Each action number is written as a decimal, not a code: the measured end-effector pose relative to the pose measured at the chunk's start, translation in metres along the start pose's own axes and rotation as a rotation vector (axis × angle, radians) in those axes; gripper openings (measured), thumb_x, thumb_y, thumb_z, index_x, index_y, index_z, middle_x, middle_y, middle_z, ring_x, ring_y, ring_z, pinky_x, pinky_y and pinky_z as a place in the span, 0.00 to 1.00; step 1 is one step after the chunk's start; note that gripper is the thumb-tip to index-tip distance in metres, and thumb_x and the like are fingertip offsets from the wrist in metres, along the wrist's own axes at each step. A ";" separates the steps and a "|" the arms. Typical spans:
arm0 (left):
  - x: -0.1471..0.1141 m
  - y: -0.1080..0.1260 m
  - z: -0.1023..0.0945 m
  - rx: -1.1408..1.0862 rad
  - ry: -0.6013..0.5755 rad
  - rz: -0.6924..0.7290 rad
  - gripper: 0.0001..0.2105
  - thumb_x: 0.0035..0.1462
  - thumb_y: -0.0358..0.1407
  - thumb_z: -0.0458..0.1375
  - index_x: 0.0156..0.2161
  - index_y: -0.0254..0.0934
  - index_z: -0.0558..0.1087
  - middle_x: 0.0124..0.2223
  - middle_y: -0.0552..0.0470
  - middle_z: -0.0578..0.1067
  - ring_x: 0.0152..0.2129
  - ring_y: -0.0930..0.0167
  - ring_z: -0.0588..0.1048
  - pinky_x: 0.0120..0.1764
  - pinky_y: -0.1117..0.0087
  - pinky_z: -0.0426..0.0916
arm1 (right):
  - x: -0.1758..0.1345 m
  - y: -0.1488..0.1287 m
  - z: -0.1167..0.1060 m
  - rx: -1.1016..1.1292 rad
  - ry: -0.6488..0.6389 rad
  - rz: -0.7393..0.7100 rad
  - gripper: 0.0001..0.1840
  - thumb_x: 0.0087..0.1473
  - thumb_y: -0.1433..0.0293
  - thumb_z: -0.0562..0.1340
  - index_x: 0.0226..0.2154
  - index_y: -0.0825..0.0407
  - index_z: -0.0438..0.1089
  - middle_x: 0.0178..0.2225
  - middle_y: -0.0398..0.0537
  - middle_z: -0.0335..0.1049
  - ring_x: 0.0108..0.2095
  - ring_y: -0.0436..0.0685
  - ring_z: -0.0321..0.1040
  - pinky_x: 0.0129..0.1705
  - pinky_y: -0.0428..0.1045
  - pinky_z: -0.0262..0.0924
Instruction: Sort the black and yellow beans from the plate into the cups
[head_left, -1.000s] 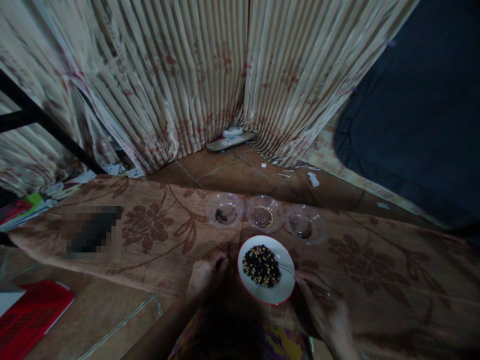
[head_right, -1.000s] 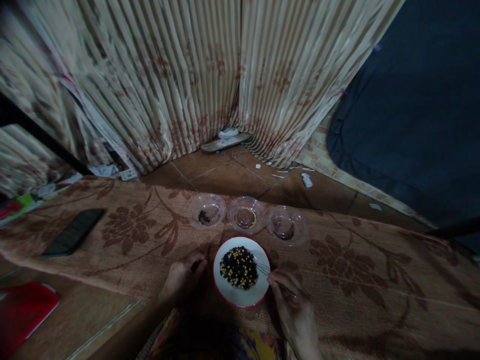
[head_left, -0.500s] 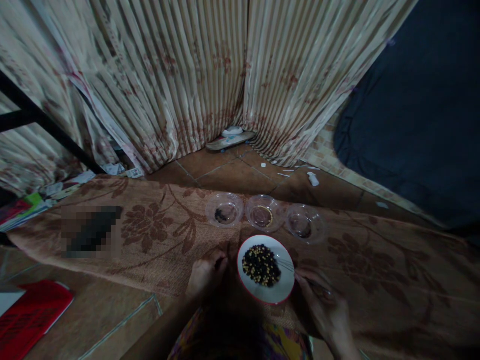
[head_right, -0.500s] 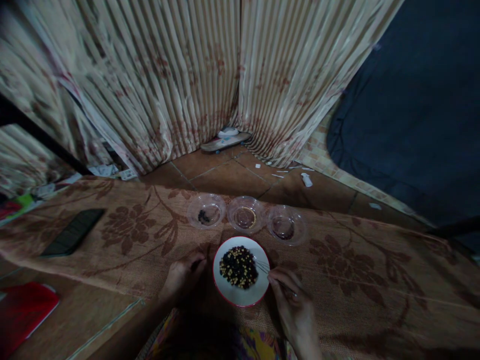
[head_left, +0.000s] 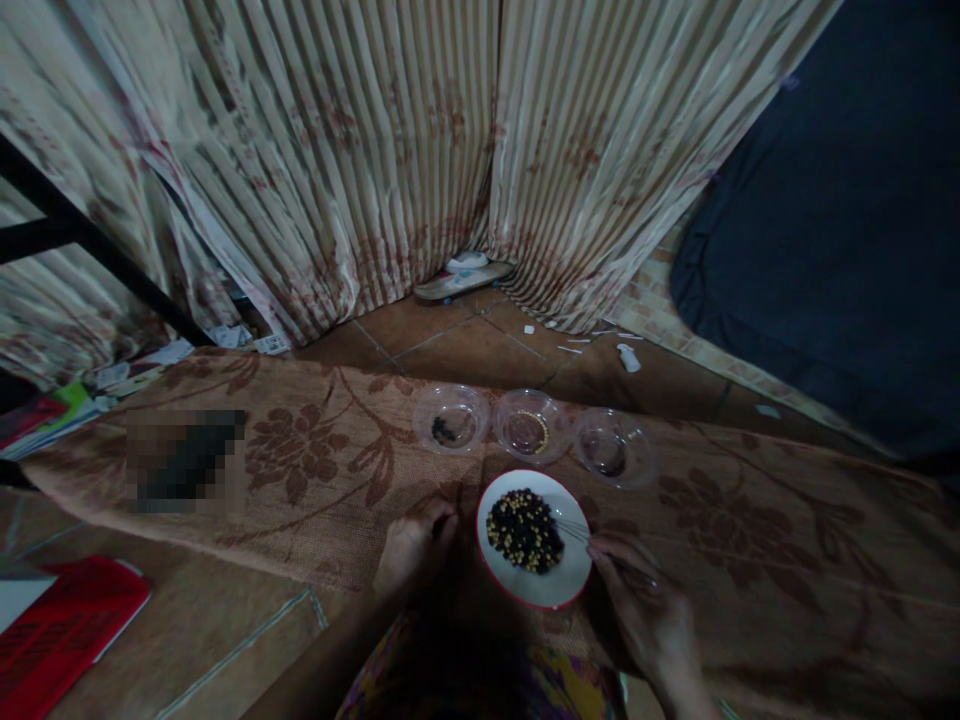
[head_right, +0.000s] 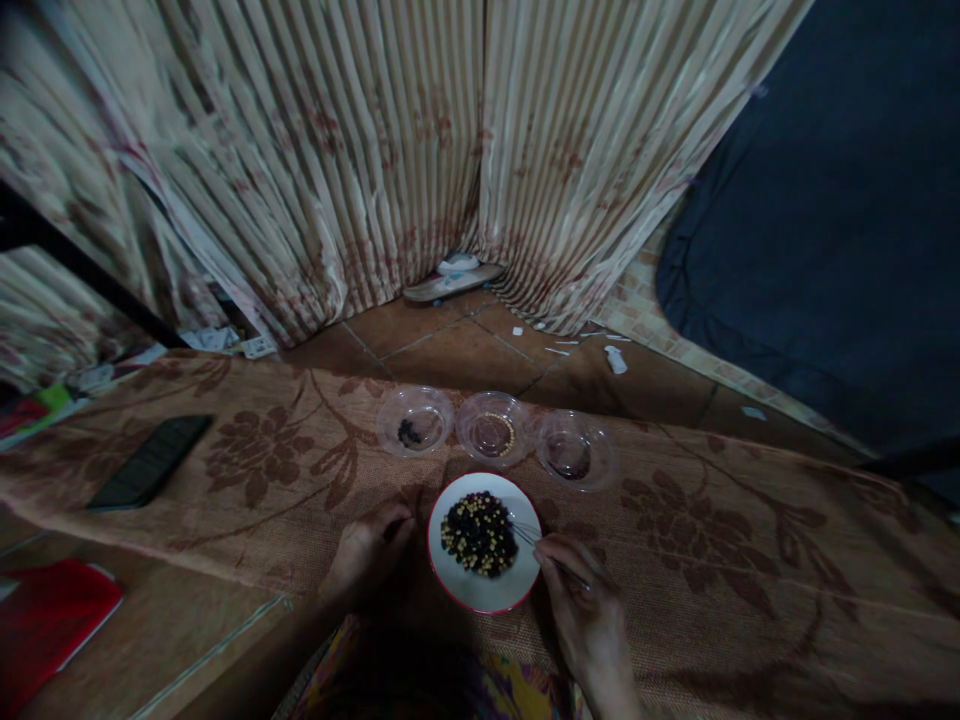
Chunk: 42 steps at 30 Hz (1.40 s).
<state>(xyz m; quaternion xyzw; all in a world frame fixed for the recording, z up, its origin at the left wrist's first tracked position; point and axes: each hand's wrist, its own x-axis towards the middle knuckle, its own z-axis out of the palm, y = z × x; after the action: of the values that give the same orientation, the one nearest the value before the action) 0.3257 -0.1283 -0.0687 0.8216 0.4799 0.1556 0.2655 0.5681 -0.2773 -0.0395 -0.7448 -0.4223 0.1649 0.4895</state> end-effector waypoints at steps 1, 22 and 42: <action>0.000 0.000 0.000 -0.006 0.002 -0.006 0.06 0.60 0.35 0.53 0.36 0.43 0.73 0.37 0.55 0.79 0.33 0.72 0.76 0.38 0.74 0.65 | 0.000 0.000 0.000 0.000 0.007 -0.003 0.15 0.51 0.56 0.62 0.31 0.50 0.77 0.38 0.53 0.75 0.40 0.60 0.72 0.41 0.53 0.69; 0.000 0.000 -0.001 -0.003 -0.014 -0.025 0.06 0.60 0.35 0.52 0.36 0.43 0.73 0.35 0.55 0.78 0.32 0.72 0.76 0.38 0.73 0.65 | -0.002 0.005 0.001 -0.005 0.008 0.057 0.15 0.51 0.56 0.62 0.30 0.50 0.76 0.39 0.52 0.75 0.41 0.60 0.72 0.43 0.53 0.67; 0.000 -0.001 0.001 0.007 -0.010 0.003 0.07 0.60 0.35 0.51 0.36 0.42 0.72 0.37 0.54 0.78 0.32 0.72 0.76 0.37 0.74 0.64 | -0.003 0.007 0.001 0.058 0.054 0.152 0.14 0.49 0.58 0.64 0.30 0.52 0.76 0.37 0.53 0.75 0.41 0.61 0.71 0.45 0.57 0.65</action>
<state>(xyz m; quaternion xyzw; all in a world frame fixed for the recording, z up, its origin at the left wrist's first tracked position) 0.3255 -0.1281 -0.0701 0.8240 0.4779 0.1502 0.2647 0.5687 -0.2806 -0.0470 -0.7645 -0.3462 0.1934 0.5082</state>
